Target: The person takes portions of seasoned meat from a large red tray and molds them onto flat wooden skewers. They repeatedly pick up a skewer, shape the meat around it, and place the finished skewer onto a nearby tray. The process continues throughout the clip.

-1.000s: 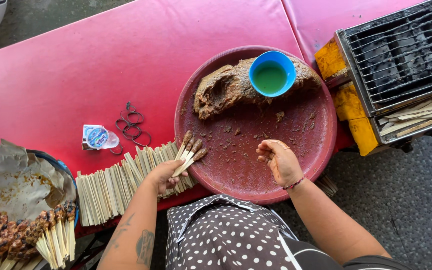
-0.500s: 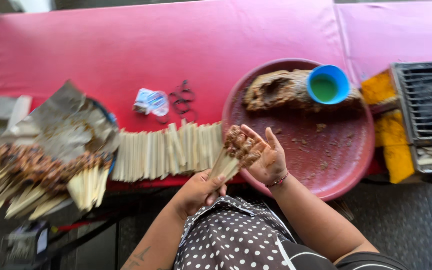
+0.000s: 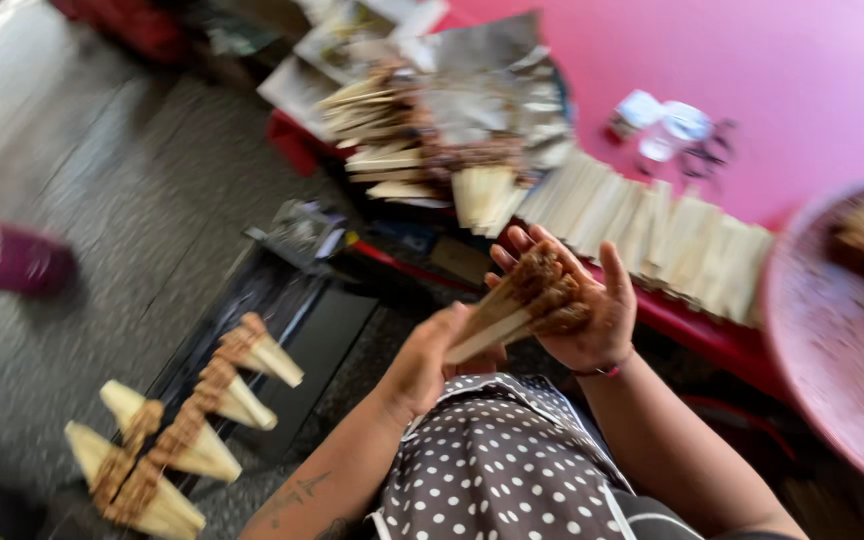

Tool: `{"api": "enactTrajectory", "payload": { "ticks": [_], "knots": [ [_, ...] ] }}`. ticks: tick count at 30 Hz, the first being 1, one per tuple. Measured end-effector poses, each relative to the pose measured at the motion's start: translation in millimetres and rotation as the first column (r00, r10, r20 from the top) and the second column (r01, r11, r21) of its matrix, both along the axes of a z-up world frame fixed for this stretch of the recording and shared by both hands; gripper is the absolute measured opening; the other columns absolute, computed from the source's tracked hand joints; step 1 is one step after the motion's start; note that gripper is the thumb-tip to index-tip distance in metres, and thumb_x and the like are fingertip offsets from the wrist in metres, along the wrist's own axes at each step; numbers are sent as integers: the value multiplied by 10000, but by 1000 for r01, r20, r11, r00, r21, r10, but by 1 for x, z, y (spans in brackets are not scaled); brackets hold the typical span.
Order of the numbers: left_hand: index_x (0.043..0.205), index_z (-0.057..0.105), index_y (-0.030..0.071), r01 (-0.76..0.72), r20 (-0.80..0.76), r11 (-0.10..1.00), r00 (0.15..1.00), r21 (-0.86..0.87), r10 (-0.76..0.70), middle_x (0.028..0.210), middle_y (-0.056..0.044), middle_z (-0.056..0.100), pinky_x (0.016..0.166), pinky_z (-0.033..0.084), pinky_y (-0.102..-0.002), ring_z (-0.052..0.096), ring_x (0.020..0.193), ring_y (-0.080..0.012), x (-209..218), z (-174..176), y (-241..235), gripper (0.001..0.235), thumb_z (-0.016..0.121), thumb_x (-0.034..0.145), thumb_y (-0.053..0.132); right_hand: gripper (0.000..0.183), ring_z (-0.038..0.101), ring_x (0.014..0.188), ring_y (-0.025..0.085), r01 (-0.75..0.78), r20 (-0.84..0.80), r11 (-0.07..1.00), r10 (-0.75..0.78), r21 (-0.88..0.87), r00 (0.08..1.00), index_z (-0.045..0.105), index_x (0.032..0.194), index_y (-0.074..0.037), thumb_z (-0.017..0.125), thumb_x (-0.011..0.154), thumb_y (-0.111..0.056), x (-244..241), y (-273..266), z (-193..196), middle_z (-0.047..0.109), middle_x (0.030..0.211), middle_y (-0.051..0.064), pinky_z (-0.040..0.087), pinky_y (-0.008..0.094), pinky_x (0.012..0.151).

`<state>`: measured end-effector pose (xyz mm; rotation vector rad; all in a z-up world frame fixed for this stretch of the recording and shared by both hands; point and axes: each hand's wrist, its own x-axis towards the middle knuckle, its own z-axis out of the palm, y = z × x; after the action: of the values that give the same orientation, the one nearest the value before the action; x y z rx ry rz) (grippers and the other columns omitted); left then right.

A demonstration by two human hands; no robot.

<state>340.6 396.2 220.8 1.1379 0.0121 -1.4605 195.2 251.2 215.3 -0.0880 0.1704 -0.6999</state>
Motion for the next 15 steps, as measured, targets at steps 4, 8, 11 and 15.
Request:
{"api": "enactTrajectory", "payload": {
  "ticks": [4,8,11,15],
  "knots": [
    [1235,694,-16,272,6,959,962,-84,-273,997,-340,792,502,652,-389,793,635,-378,79,-13,77,386,766,1061,320,880,429,1553,549,-253,-5,966,254,-56,967,443,1646,52,504,1080,-619,69,40,12,435,1720,294,209,732,1285],
    [1075,712,-3,318,-9,931,946,-179,-325,716,-206,663,365,420,-239,569,427,-189,110,-39,125,232,824,1031,196,935,530,1470,538,-444,-313,896,415,-22,854,426,1636,91,381,1075,-656,146,84,56,490,1680,331,332,693,1263],
    [1141,744,44,164,-56,959,982,-233,-182,665,-107,585,421,396,-237,498,443,-144,113,-110,142,166,774,1076,193,906,589,1425,459,-497,-627,868,377,-19,682,527,1584,47,329,1068,-670,175,77,24,582,1620,274,406,600,1238],
    [1413,683,165,-252,-241,948,949,-193,203,731,-37,532,471,424,-281,479,523,-149,134,-214,133,370,702,1128,399,703,633,1385,522,-366,-707,928,214,-68,675,628,1460,52,473,1149,-560,156,54,-21,658,1495,311,429,678,1262]
  ]
}}
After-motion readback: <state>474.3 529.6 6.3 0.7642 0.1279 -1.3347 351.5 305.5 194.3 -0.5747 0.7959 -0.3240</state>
